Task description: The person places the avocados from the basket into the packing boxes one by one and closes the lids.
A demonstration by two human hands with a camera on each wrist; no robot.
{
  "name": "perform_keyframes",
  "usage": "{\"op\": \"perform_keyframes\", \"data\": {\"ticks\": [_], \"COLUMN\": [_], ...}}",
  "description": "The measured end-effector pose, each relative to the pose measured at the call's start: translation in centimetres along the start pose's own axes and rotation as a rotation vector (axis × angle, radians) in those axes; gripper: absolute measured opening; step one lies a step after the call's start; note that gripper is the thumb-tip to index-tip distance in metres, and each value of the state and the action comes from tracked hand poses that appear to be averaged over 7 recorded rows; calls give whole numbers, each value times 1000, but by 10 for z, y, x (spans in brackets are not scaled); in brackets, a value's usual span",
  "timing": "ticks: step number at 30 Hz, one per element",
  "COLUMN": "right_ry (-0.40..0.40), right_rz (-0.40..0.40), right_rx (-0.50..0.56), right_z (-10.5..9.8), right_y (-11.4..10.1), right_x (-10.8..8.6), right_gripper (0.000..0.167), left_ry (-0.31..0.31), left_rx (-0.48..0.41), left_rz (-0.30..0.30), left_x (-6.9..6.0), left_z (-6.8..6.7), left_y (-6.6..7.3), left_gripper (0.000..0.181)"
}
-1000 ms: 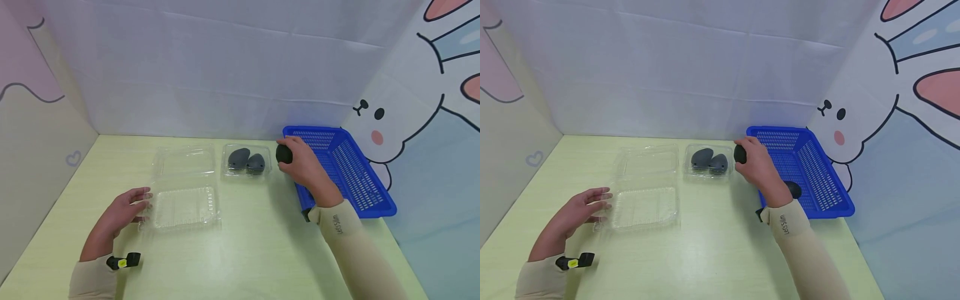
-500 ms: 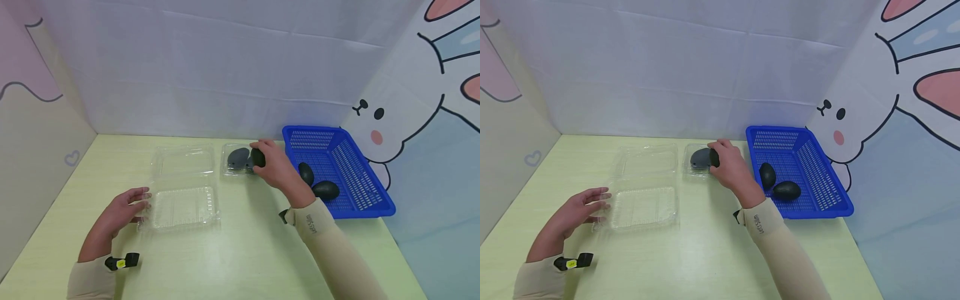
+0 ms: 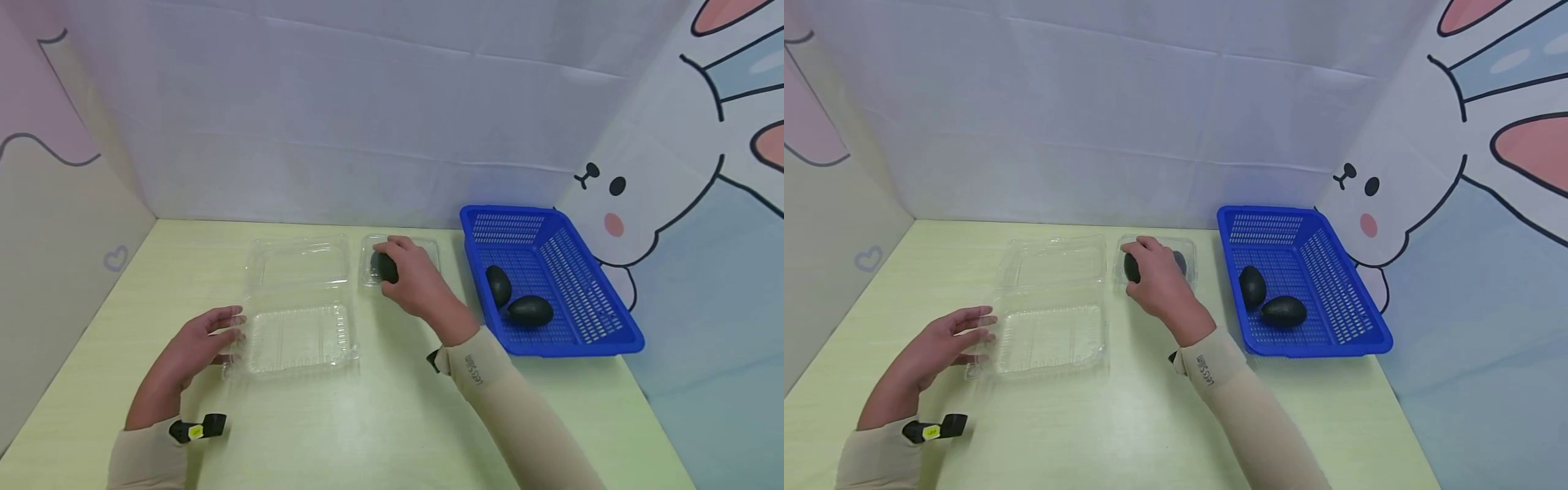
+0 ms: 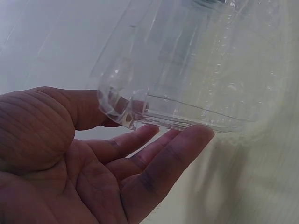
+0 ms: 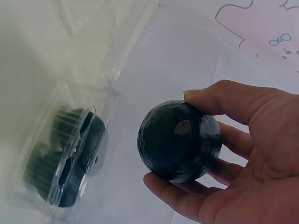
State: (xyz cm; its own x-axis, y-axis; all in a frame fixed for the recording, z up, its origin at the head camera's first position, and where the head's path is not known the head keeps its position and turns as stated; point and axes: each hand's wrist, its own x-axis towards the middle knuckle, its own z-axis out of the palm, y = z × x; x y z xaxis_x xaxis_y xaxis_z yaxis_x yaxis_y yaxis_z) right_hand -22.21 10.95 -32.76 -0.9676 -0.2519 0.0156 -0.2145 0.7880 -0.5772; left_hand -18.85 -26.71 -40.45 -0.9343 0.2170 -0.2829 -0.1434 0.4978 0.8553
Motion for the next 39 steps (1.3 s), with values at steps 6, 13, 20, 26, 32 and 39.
{"op": "perform_keyframes", "data": {"ticks": [6, 13, 20, 26, 32, 39], "right_ry": [-29, -68, -102, -84, -87, -114], "right_rz": [-21, -50, -120, -176, -215, -235], "right_rx": [-6, 3, -61, -113, -145, -222], "right_z": [17, 36, 60, 77, 90, 101], "right_y": [-8, -21, -28, -30, -34, -35], "right_x": [1, 1, 3, 5, 6, 6], "right_gripper": [61, 59, 58, 58, 58, 56], "left_ry": [-3, 1, -2, 2, 0, 3], "left_rx": [1, 2, -6, -7, -10, -15], "left_rz": [-2, -6, -6, -7, -5, 1], "left_x": [-1, 0, -1, 0, 0, -1], "left_z": [0, 0, 2, 3, 4, 3], "left_y": [1, -1, -3, -3, -4, -3], "left_gripper": [57, 57, 57, 57, 57, 57]}}
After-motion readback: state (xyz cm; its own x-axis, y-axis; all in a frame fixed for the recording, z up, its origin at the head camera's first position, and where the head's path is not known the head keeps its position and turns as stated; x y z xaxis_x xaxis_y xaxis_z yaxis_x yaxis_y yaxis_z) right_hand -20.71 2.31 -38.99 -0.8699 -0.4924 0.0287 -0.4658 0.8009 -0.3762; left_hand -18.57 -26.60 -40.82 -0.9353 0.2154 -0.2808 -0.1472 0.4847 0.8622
